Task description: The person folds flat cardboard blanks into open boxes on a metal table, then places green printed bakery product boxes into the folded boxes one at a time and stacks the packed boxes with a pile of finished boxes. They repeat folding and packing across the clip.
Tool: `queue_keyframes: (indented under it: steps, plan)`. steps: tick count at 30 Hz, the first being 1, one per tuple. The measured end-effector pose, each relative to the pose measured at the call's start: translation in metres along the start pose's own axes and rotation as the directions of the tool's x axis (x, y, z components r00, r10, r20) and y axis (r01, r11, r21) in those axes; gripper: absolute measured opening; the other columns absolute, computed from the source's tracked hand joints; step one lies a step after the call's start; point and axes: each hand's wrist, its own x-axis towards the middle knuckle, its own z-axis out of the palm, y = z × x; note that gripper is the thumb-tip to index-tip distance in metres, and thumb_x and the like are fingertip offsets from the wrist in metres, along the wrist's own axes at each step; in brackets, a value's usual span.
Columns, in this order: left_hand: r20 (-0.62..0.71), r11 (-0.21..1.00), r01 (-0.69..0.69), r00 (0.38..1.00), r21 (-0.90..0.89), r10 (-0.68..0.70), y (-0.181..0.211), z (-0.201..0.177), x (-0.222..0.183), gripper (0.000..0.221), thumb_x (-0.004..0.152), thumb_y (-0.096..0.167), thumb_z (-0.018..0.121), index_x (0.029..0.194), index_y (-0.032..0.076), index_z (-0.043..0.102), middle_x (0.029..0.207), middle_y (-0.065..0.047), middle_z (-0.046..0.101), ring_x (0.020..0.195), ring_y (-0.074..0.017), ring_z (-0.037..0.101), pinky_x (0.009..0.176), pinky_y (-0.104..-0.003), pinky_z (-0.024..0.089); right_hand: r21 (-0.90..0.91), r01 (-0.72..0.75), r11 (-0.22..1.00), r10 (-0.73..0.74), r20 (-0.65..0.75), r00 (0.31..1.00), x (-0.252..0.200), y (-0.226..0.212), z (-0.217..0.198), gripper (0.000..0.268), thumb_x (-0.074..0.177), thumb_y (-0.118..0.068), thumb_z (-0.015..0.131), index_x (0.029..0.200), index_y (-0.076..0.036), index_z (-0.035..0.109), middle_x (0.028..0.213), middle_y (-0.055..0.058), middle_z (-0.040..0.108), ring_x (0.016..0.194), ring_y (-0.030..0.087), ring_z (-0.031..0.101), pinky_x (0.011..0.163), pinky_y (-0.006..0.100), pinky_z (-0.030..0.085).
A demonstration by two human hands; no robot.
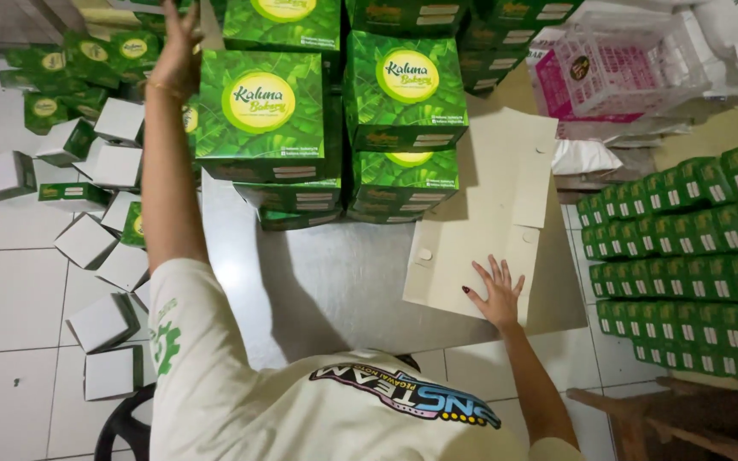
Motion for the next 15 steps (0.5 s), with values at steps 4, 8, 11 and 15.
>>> queue_keyframes:
  steps: [4, 8, 11, 15]
  plan:
    - [-0.085, 0.934, 0.356, 0.932, 0.039, -0.352, 0.016, -0.015, -0.080, 0.111, 0.106, 0.082, 0.031, 0.149, -0.017, 0.006, 0.142, -0.041, 0.003, 0.124, -0.0544, -0.002, 0.085, -0.048, 0.016, 0.013, 0.006, 1.000, -0.006, -0.002, 1.000, 0.001, 0.003, 0.001, 0.074, 0.083, -0.061, 0.066, 0.151, -0.039, 0.044, 0.167, 0.002, 0.027, 0.155, 0.033, 0.019, 0.114, 0.077, 0.004]
    - [0.114, 0.985, 0.018, 0.993, 0.170, -0.038, 0.009, -0.016, -0.130, 0.092, 0.102, 0.057, 0.065, 0.164, 0.003, 0.025, 0.130, -0.012, 0.064, 0.114, -0.0226, 0.060, 0.088, -0.034, 0.050, 0.018, -0.004, 1.000, 0.004, -0.008, 1.000, 0.000, 0.003, 0.004, 0.073, 0.083, -0.060, 0.066, 0.150, -0.039, 0.045, 0.167, 0.003, 0.027, 0.155, 0.033, 0.020, 0.115, 0.077, 0.003]
    - [0.132, 0.940, -0.048, 0.991, 0.337, 0.003, 0.044, 0.019, -0.175, 0.092, 0.097, 0.038, 0.072, 0.165, 0.010, 0.016, 0.123, -0.011, 0.067, 0.114, -0.0214, 0.063, 0.092, -0.031, 0.048, 0.001, -0.009, 1.000, 0.009, 0.009, 1.000, -0.001, 0.007, 0.006, 0.073, 0.083, -0.060, 0.067, 0.149, -0.039, 0.045, 0.167, 0.003, 0.027, 0.155, 0.033, 0.020, 0.115, 0.076, 0.003]
    - [0.119, 0.963, 0.043, 0.990, 0.267, -0.077, 0.041, 0.032, -0.201, 0.087, 0.098, 0.028, 0.070, 0.166, 0.010, 0.019, 0.118, -0.014, 0.064, 0.112, -0.0220, 0.058, 0.098, -0.035, 0.045, 0.004, -0.018, 1.000, 0.018, 0.020, 1.000, -0.001, 0.006, 0.007, 0.072, 0.082, -0.058, 0.068, 0.149, -0.040, 0.046, 0.167, 0.003, 0.028, 0.155, 0.032, 0.019, 0.116, 0.075, 0.002]
